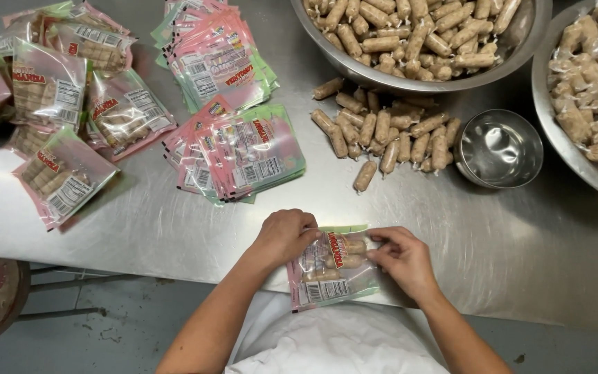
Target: The person places small link sausages into plastic packaging by hand.
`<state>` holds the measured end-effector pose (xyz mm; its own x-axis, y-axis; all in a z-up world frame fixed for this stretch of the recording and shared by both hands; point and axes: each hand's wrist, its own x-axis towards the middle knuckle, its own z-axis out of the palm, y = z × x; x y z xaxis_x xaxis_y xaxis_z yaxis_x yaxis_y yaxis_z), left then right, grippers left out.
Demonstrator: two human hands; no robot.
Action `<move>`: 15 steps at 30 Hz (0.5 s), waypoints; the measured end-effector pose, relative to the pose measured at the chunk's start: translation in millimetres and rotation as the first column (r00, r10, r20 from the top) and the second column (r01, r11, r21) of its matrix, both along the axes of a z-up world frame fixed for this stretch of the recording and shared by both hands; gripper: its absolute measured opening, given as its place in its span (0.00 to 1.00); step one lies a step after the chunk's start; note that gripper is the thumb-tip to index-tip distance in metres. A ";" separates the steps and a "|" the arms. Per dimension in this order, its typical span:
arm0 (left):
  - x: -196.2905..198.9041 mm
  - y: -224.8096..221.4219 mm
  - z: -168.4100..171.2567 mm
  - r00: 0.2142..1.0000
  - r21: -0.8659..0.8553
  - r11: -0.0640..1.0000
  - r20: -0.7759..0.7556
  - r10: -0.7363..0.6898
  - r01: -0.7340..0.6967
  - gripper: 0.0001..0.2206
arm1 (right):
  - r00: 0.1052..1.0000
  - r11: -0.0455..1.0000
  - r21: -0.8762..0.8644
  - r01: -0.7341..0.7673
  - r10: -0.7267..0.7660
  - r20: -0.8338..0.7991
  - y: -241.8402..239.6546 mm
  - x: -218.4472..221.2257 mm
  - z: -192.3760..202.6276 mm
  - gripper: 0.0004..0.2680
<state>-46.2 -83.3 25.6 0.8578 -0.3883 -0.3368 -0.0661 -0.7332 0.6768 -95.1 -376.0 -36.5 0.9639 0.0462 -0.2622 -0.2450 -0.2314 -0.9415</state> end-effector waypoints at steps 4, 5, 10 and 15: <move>0.6 0.2 -1.1 1.000 -0.014 1.000 -0.016 -0.002 0.002 0.10 | 0.990 0.955 0.285 0.081 -0.044 -0.133 17.2 -11.4 16.3 0.19; 0.4 -0.5 -0.2 1.000 -0.019 1.000 -0.022 0.010 -0.011 0.10 | 0.993 0.942 0.329 0.061 -0.023 -0.120 24.7 -11.0 20.0 0.22; -1.8 -0.9 -0.7 0.999 -0.003 0.999 -0.028 0.037 -0.037 0.09 | 0.982 0.945 0.315 -0.090 0.137 -0.129 56.2 9.5 41.1 0.29; -8.3 3.8 -14.9 0.999 0.029 0.999 -0.023 0.035 -0.034 0.10 | 0.954 0.894 -0.425 -0.142 0.238 0.181 24.6 63.9 52.8 0.07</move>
